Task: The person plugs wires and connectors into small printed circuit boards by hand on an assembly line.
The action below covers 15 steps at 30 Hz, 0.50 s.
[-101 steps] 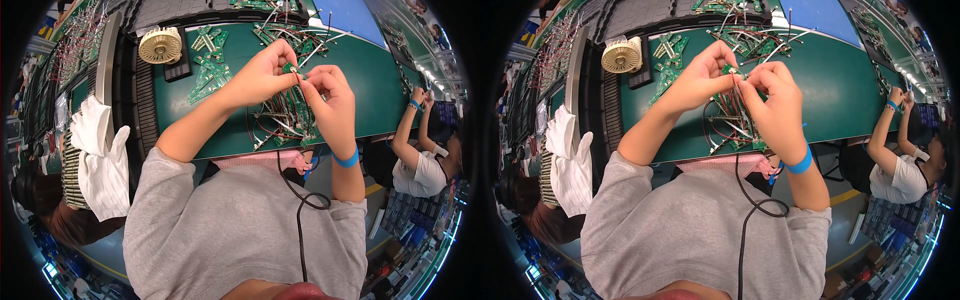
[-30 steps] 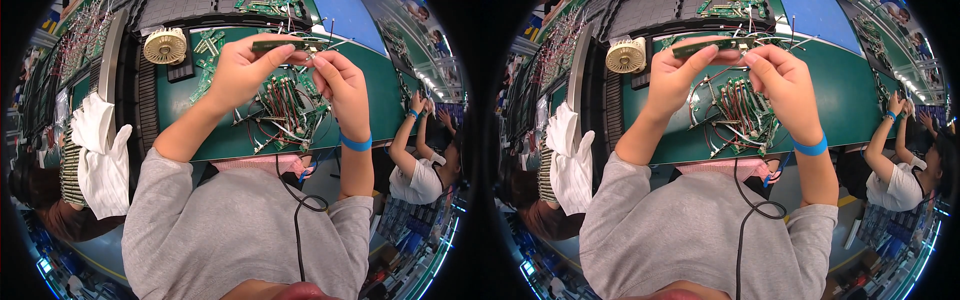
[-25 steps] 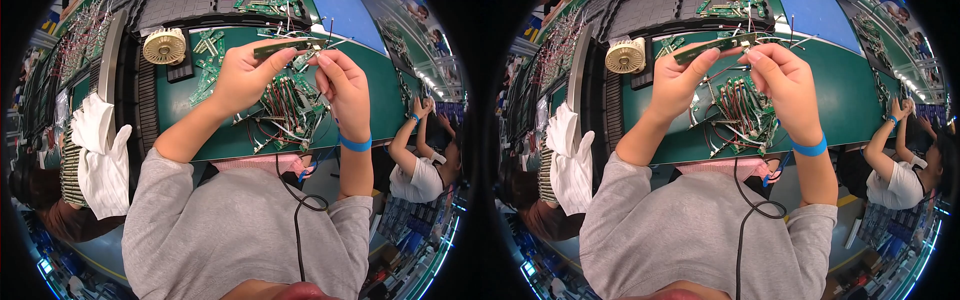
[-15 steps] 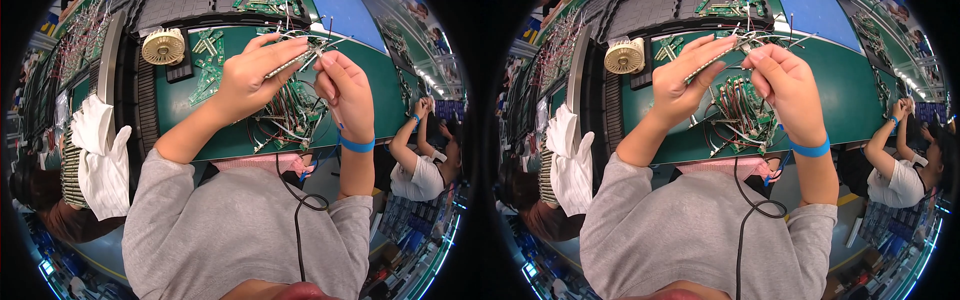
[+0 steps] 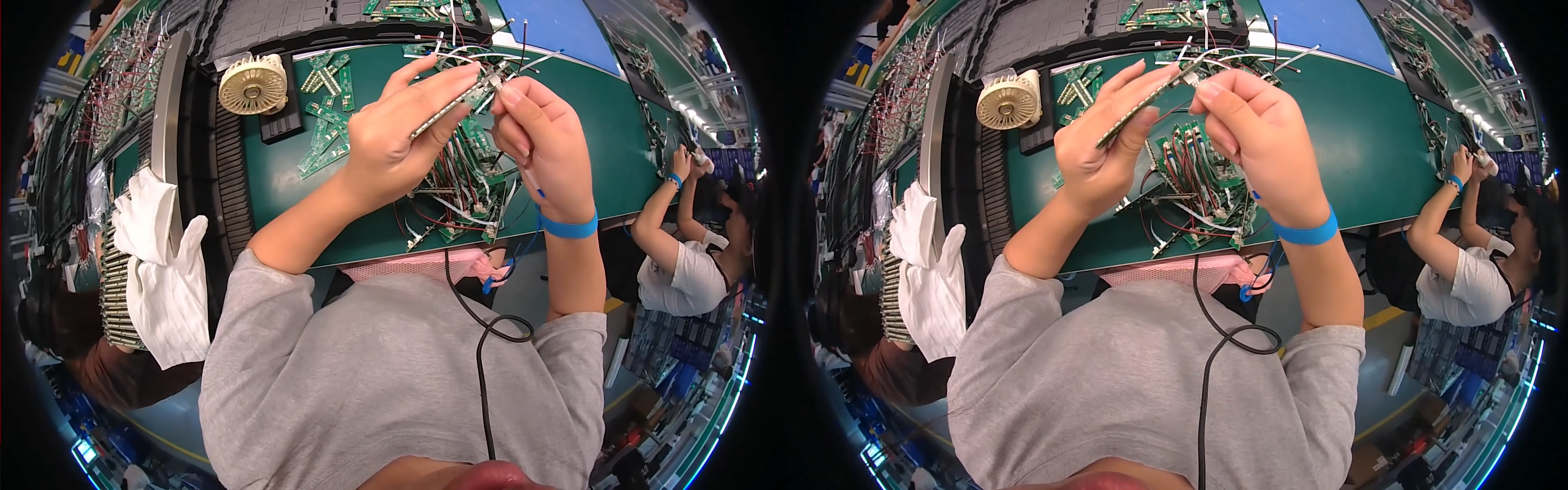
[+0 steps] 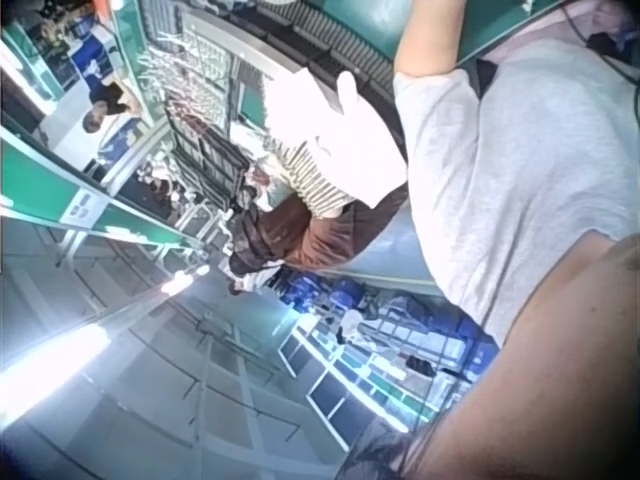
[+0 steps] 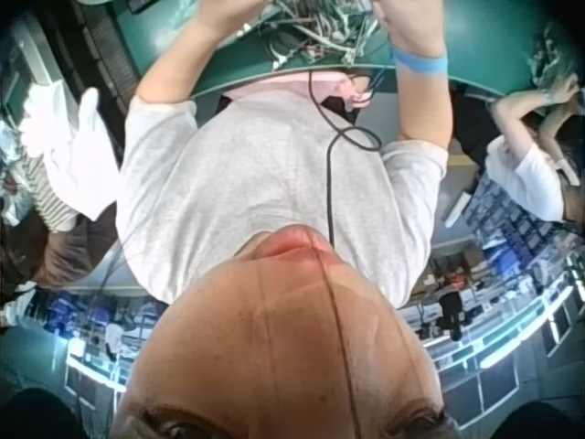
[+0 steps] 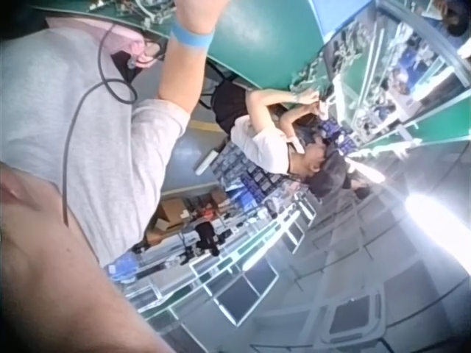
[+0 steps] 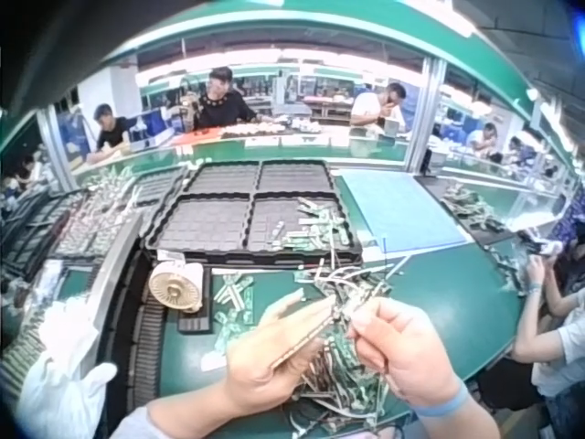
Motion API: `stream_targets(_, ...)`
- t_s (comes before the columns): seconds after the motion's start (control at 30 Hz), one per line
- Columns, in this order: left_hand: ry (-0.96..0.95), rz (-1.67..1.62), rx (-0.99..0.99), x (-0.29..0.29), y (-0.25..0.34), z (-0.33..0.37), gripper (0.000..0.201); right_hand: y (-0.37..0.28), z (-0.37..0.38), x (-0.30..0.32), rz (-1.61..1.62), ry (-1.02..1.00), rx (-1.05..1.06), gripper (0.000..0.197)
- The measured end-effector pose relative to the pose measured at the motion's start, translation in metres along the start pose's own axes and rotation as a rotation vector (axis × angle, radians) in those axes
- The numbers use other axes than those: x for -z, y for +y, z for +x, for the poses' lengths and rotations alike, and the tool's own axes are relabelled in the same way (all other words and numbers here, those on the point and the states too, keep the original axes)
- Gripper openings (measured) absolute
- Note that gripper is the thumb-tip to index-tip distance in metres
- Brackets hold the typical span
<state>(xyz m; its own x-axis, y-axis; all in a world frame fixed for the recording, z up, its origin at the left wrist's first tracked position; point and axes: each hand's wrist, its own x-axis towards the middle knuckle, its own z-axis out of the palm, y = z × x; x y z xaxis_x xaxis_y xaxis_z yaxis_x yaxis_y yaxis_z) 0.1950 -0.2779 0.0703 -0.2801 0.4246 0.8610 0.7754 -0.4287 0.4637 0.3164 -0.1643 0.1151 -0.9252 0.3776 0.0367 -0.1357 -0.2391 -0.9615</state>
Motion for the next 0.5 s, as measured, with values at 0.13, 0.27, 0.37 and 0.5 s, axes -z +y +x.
stream_targets(0.13,0.020,0.037,-0.030,-0.0030,0.0013,-0.0009,0.027,0.0026,-0.0006,-0.0015,-0.052,0.040,0.034,0.018)
stream_targets(0.27,-0.038,0.051,-0.066,-0.0012,0.0014,0.0018,0.028,0.0050,0.0008,0.0040,0.132,-0.014,-0.012,0.018)
stream_targets(0.37,-0.055,0.032,-0.059,-0.0032,0.0016,-0.0009,0.030,0.0075,-0.0002,0.0038,0.046,0.021,0.028,0.019)
stream_targets(0.5,-0.062,-0.060,0.016,-0.0079,0.0022,-0.0073,0.031,0.0088,0.0007,0.0053,0.099,-0.009,0.019,0.020)
